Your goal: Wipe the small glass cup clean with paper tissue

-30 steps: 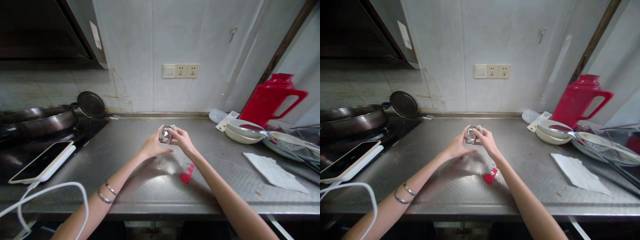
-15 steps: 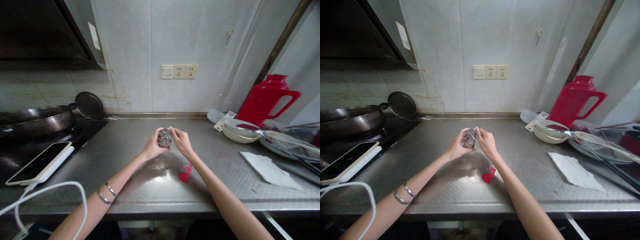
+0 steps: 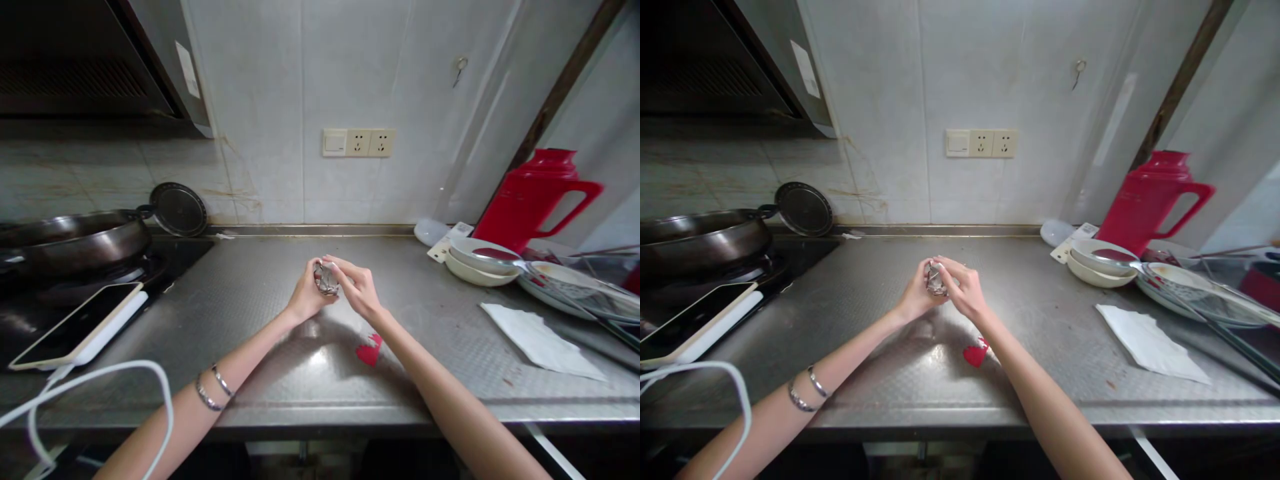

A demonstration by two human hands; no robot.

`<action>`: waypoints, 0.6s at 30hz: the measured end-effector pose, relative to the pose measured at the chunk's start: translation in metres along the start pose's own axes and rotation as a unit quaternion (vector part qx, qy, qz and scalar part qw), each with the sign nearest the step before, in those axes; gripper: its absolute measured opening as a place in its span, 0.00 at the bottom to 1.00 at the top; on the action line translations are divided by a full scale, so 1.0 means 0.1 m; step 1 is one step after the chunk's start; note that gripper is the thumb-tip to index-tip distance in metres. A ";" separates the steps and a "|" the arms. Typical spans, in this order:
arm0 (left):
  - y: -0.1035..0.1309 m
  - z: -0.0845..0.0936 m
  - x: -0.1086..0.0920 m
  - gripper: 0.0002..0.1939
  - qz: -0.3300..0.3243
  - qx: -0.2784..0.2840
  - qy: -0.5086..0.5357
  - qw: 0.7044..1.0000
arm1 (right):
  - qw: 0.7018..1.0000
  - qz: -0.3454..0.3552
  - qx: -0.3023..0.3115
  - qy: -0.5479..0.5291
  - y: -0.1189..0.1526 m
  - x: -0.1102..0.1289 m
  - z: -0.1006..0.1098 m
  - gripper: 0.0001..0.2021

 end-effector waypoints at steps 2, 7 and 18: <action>-0.01 0.00 0.03 0.41 0.003 -0.005 0.023 1.000 | 0.999 0.028 0.015 0.001 0.01 0.04 0.00 0.16; -0.03 0.03 0.06 0.42 0.011 -0.012 0.032 0.999 | 1.000 0.017 -0.015 0.001 0.01 0.11 0.02 0.16; 0.03 0.04 -0.12 0.41 0.015 0.019 -0.102 0.995 | 0.986 0.092 -0.011 0.137 -0.02 0.04 0.04 0.13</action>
Point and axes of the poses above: each hand's wrist, its own y-axis away from the middle knuckle, its own z-axis out of the back of the hand, x = y × z, the point moved 2 cm from there along -y, towards the middle knuckle, and after that the axes turned 11 degrees about x, right-handed, at the moved point
